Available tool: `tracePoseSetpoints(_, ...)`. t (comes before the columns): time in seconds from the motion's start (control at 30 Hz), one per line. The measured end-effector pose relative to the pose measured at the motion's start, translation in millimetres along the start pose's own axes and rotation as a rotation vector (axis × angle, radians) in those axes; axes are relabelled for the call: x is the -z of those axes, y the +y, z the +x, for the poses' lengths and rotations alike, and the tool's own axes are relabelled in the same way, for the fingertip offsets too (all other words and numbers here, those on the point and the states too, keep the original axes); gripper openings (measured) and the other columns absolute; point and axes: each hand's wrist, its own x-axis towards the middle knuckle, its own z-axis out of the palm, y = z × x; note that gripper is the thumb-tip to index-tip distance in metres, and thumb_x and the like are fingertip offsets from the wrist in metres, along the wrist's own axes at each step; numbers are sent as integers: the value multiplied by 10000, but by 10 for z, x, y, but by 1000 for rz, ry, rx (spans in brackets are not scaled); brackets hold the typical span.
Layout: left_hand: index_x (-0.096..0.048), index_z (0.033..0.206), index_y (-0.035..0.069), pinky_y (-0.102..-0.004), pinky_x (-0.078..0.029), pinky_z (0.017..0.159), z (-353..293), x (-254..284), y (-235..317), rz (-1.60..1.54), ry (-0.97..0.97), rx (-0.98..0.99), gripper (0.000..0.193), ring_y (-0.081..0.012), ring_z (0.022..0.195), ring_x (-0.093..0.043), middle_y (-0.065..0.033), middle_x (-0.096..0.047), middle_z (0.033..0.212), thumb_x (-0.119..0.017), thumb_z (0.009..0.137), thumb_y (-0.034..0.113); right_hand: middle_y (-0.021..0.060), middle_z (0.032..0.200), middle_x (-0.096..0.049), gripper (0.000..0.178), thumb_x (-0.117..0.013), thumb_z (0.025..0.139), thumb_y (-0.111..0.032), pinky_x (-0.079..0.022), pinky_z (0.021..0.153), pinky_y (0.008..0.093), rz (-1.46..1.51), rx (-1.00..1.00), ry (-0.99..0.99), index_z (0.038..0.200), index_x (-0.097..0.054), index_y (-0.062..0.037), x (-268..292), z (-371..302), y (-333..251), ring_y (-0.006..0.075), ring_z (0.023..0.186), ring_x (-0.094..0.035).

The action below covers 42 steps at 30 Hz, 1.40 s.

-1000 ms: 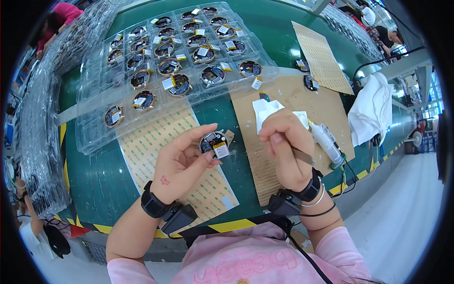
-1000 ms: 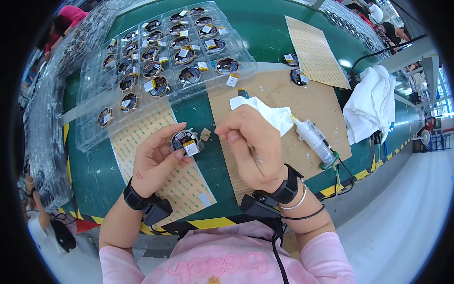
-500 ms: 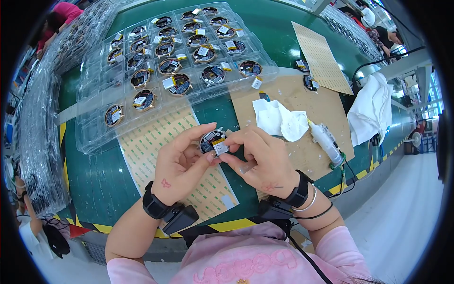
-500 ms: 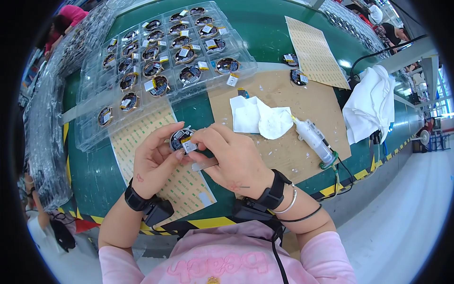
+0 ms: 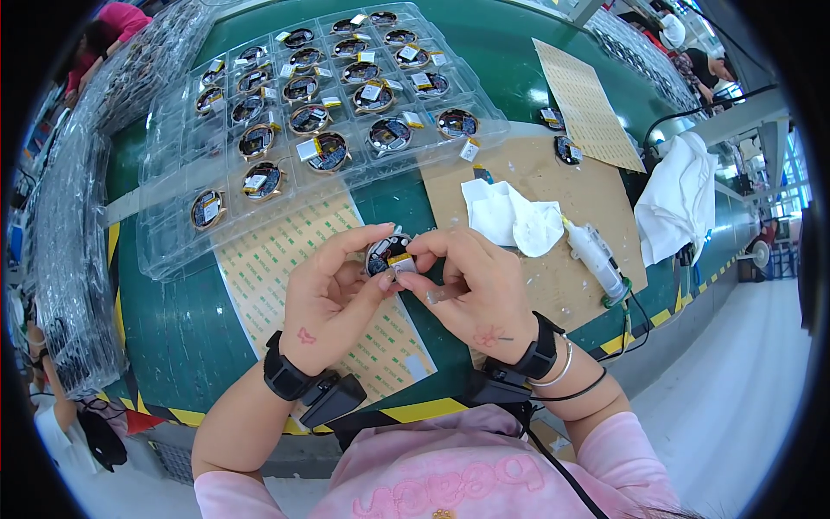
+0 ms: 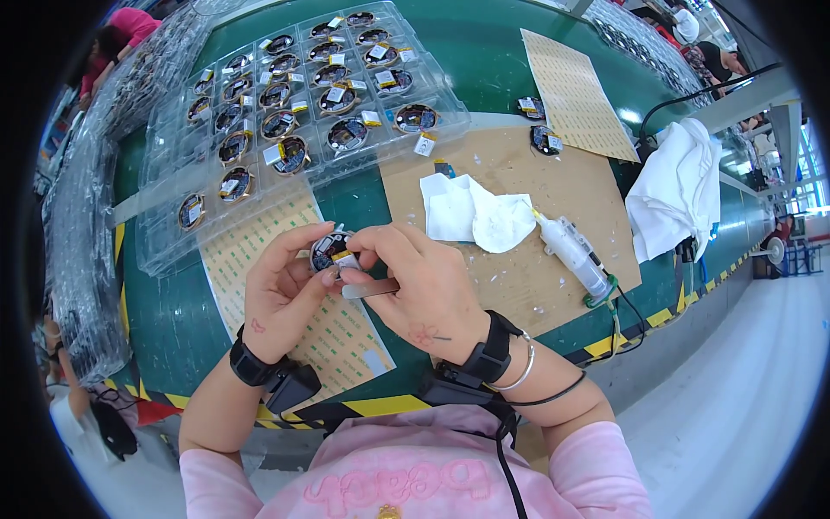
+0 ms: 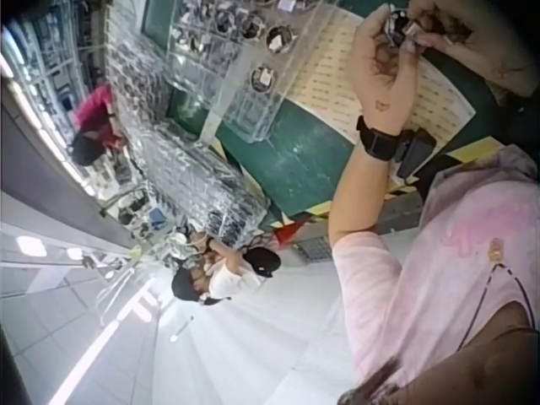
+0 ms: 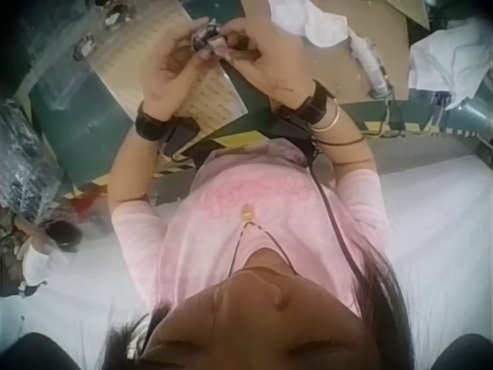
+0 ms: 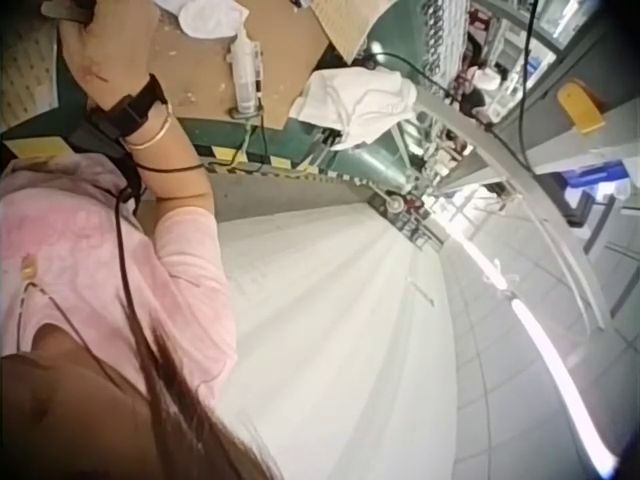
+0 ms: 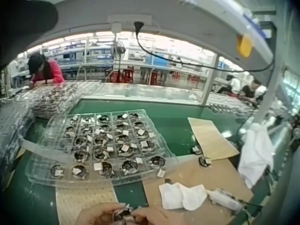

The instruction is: The person uses tweezers to position a small component inside a watch casing, applies adhesive from a syringe to the assembly, and then places the watch into a plastic tray.

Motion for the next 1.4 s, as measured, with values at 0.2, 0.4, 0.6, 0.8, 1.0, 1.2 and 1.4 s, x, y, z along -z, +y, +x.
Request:
tracePoseSetpoints(0.2,-491,1325,10,-282,-544,887,-9,-5,-10,-53,-2,3,462,-124,1023,-614,-88,-596,1178,-518,887,-131,23,805,-628,290,-780,748,-27,-384,468,220,65,-55,38,996,-634,-60,-15,4,-34,62,501,-461)
tracePoseSetpoints(0.4,-485,1335,12,-284,-544,891,2,-18,-18,-26,-14,-29,475,-128,1032,-612,-90,-598,1176,-516,885,-135,31,818,-650,215,-772,752,-11,-371,472,211,44,-14,50,928,-657,-51,-11,20,-34,63,508,-456)
tracePoseSetpoints(0.6,-473,1347,10,-297,-543,909,0,-23,-12,18,14,-16,477,-133,1050,-607,-98,-597,1181,-519,894,-132,50,855,-673,157,-749,768,12,-394,479,208,20,34,106,897,-676,-40,-59,47,-11,74,524,-493)
tracePoseSetpoints(0.8,-455,1356,7,-308,-546,917,28,-38,-9,-71,74,-8,474,-143,1072,-602,-105,-594,1191,-523,906,-122,69,869,-677,158,-725,784,30,-472,524,210,66,43,141,923,-687,-33,-152,68,34,100,608,-604)
tracePoseSetpoints(1.0,-441,1360,5,-323,-547,925,39,-11,54,-46,88,24,470,-162,1112,-590,-120,-586,1219,-514,912,-120,83,927,-658,216,-704,795,55,-501,554,223,25,90,128,986,-708,-45,-135,90,-8,118,716,-646)
tracePoseSetpoints(1.2,-448,1347,0,-319,-549,917,32,3,26,-69,68,-24,455,-160,1110,-591,-122,-585,1226,-517,913,-117,70,906,-624,247,-698,799,62,-494,548,243,-10,75,111,1013,-720,-60,-125,75,16,127,697,-619)
tracePoseSetpoints(1.4,-455,1340,2,-317,-548,916,38,-16,-1,-99,78,-27,450,-152,1097,-594,-109,-587,1219,-520,911,-118,73,863,-608,248,-702,780,69,-491,545,260,-94,166,140,999,-717,-48,-133,76,18,162,666,-608)
